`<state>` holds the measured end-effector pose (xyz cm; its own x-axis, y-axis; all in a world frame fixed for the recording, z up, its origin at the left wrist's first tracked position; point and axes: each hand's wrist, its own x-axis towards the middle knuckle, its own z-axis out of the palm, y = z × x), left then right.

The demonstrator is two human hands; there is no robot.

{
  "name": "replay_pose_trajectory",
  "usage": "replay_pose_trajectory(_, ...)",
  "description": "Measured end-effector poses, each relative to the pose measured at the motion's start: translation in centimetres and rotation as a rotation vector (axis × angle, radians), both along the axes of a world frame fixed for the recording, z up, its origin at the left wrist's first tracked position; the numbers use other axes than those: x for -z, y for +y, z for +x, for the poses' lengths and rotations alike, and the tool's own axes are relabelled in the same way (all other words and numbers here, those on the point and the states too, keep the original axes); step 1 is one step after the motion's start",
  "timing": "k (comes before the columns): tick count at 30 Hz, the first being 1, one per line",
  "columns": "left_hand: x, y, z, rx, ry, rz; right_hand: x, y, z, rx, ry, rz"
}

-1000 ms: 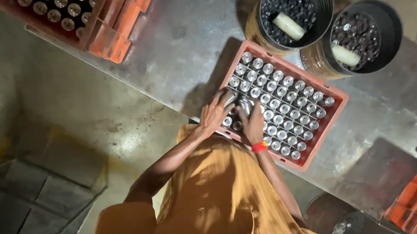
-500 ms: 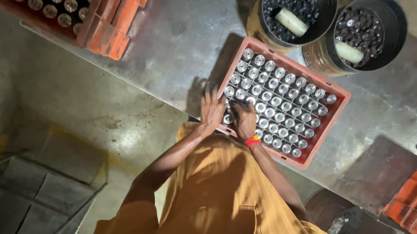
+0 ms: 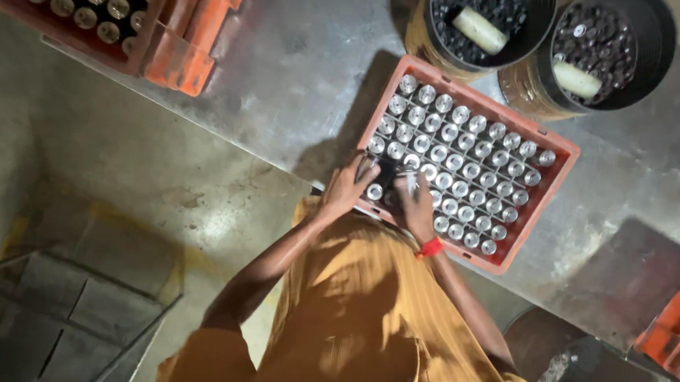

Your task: The person picks small metal cup-shaped parts from open buckets and places them one by one into the cells of a red grid tray on the workbench, occasionally repositioning parts already seated in the tray. The tray gradually fills with the metal parts as the person works through the buckets.

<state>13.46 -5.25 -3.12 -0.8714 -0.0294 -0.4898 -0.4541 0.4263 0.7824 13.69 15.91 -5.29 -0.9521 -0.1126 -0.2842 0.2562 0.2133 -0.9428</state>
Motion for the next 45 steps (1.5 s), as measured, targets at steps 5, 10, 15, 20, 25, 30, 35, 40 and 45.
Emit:
replay_pose_trajectory(5,-1.4,0.3,2.1,0.245,0.406,-0.386,-4.8,-2.6,0.1,-0.386,0.496,0.563)
replay_pose_trajectory(10,0.0,-0.9,3.1,0.303,0.641,-0.285,-7.7,-2.4,0.5,-0.287,0.534,0.540)
replay_pose_trajectory(15,2.8,-2.4,-0.4,0.798,0.756,-0.598,-5.5,-1.9,-0.1,-0.540,0.423,0.644)
replay_pose_trajectory(20,1.9,-1.6,-4.3,1.199,0.963,-0.793,-3.4,-3.2,-1.5,-0.667,0.531,0.702)
replay_pose_trajectory(25,-2.6,-4.9,-5.0,1.110,0.784,-0.419,-5.5,2.2,-1.9,-0.563,0.494,0.378)
replay_pose_trajectory(30,-5.1,-5.5,-5.1,0.307,0.444,0.542,-3.7,5.1,-1.4,-0.018,0.218,0.028)
replay_pose_trajectory(35,-4.0,-3.3,-1.2,0.400,0.521,0.163,-2.0,1.3,0.0,0.037,-0.379,-0.187)
replay_pose_trajectory(40,-1.3,-3.6,0.3,0.750,0.570,-0.413,-5.9,-0.4,-1.3,-0.641,0.441,0.423)
replay_pose_trajectory(45,-1.0,-2.8,0.0,0.685,0.694,-0.281,-8.0,-0.9,-2.2,-0.509,0.434,0.428)
